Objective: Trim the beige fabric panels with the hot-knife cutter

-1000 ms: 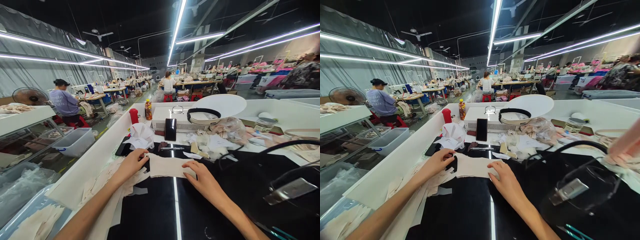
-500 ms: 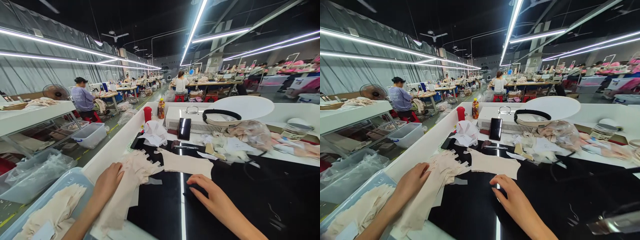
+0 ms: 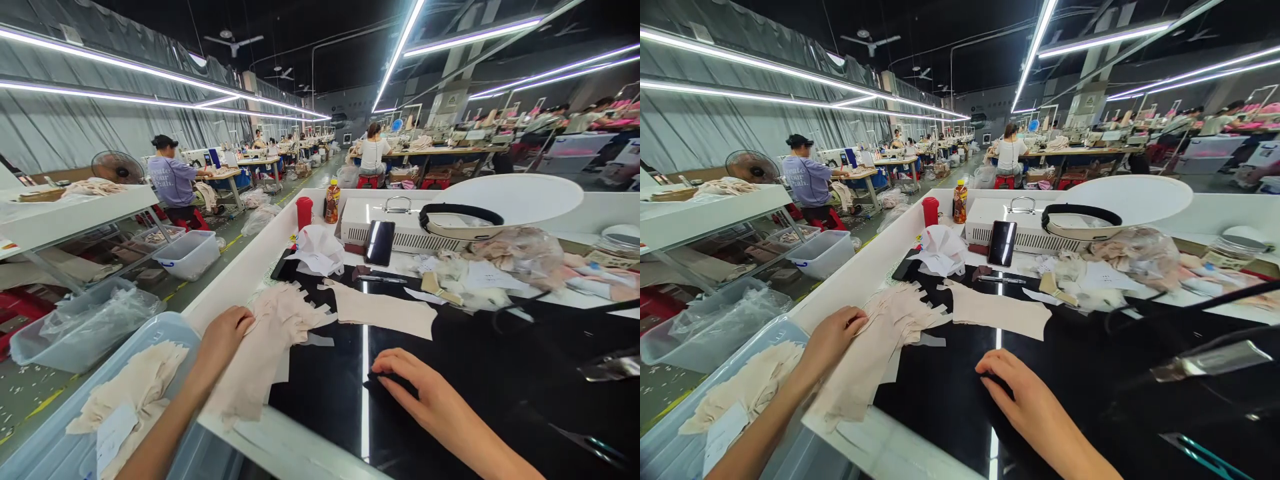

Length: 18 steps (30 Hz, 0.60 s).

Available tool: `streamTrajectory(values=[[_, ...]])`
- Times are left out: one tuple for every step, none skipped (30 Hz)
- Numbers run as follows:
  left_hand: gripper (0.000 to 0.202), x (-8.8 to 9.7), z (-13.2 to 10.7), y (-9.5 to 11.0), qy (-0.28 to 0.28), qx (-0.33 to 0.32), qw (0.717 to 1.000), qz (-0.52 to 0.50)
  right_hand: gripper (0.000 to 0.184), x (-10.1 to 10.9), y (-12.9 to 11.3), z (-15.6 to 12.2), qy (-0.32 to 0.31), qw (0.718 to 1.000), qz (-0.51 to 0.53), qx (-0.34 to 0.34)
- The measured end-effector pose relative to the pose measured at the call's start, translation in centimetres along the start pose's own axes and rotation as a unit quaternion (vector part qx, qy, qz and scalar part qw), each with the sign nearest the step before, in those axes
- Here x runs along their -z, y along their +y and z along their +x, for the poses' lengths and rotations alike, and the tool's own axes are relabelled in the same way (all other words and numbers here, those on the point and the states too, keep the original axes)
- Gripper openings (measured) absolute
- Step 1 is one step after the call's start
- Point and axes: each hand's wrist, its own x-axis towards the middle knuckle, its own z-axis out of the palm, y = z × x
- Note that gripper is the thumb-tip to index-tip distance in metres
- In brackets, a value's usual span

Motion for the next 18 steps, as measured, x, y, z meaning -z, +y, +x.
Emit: streamTrajectory(values=[[0.032,0.1,-0.1,0.0,0.002,-0.001,1.0,-0.013,0.02,-0.1,-0.2,0.0,-0.008,1.0,0.004,-0.001],[0.032,0.3,-0.2,0.0,0.004,-0.004,1.0,-0.026,0.02,-0.3,-0.5,-0.1,-0.014,1.0,0.01,-0.002],[0.032,0.4,-0.4,0.1,0.006,-0.008,0.999,-0.038,0.02,-0.4,-0.8,-0.1,-0.019,1.0,0.018,-0.003],[0.032,0.5,-0.5,0.2,0.008,-0.013,0.999,-0.05,0.019,-0.7,-1.1,-0.2,-0.024,0.999,0.027,-0.004],[0.032,0.5,-0.7,0.3,0.008,-0.018,0.998,-0.062,0.019,-0.9,-1.6,-0.3,-0.028,0.999,0.037,-0.004],[0.031,0.5,-0.8,0.4,0.007,-0.023,0.997,-0.072,0.018,-1.2,-2.0,-0.3,-0.033,0.998,0.046,-0.005],[0.031,0.5,-1.0,0.6,0.005,-0.027,0.996,-0.083,0.017,-1.6,-2.4,-0.3,-0.037,0.998,0.056,-0.006],[0.03,0.4,-1.2,0.7,0.002,-0.031,0.995,-0.092,0.017,-2.0,-2.8,-0.4,-0.041,0.997,0.066,-0.008],[0.03,0.4,-1.3,0.8,-0.002,-0.035,0.994,-0.1,0.017,-2.5,-3.1,-0.4,-0.045,0.996,0.075,-0.01],[0.03,0.3,-1.5,0.9,-0.006,-0.038,0.993,-0.108,0.018,-2.9,-3.5,-0.3,-0.049,0.995,0.084,-0.012],[0.031,0.3,-1.6,0.9,-0.01,-0.041,0.992,-0.116,0.018,-3.3,-3.8,-0.3,-0.054,0.994,0.092,-0.012],[0.031,0.2,-1.7,0.9,-0.014,-0.043,0.991,-0.123,0.019,-3.6,-4.0,-0.3,-0.06,0.993,0.1,-0.01],[0.031,0.2,-1.7,0.8,-0.016,-0.045,0.99,-0.129,0.019,-3.9,-4.3,-0.3,-0.066,0.992,0.106,-0.006],[0.032,0.1,-1.8,0.7,-0.017,-0.045,0.99,-0.135,0.019,-4.1,-4.5,-0.3,-0.07,0.991,0.11,-0.004],[0.032,0.2,-1.8,0.6,-0.017,-0.045,0.989,-0.14,0.019,-4.2,-4.7,-0.4,-0.075,0.991,0.112,-0.005],[0.032,0.2,-1.8,0.6,-0.016,-0.044,0.988,-0.145,0.019,-4.2,-4.9,-0.4,-0.079,0.99,0.114,-0.009],[0.032,0.3,-1.8,0.6,-0.014,-0.044,0.988,-0.149,0.019,-4.1,-5.1,-0.5,-0.083,0.99,0.113,-0.015],[0.032,0.4,-1.8,0.6,-0.013,-0.044,0.987,-0.153,0.018,-4.1,-5.2,-0.5,-0.086,0.99,0.112,-0.023]])
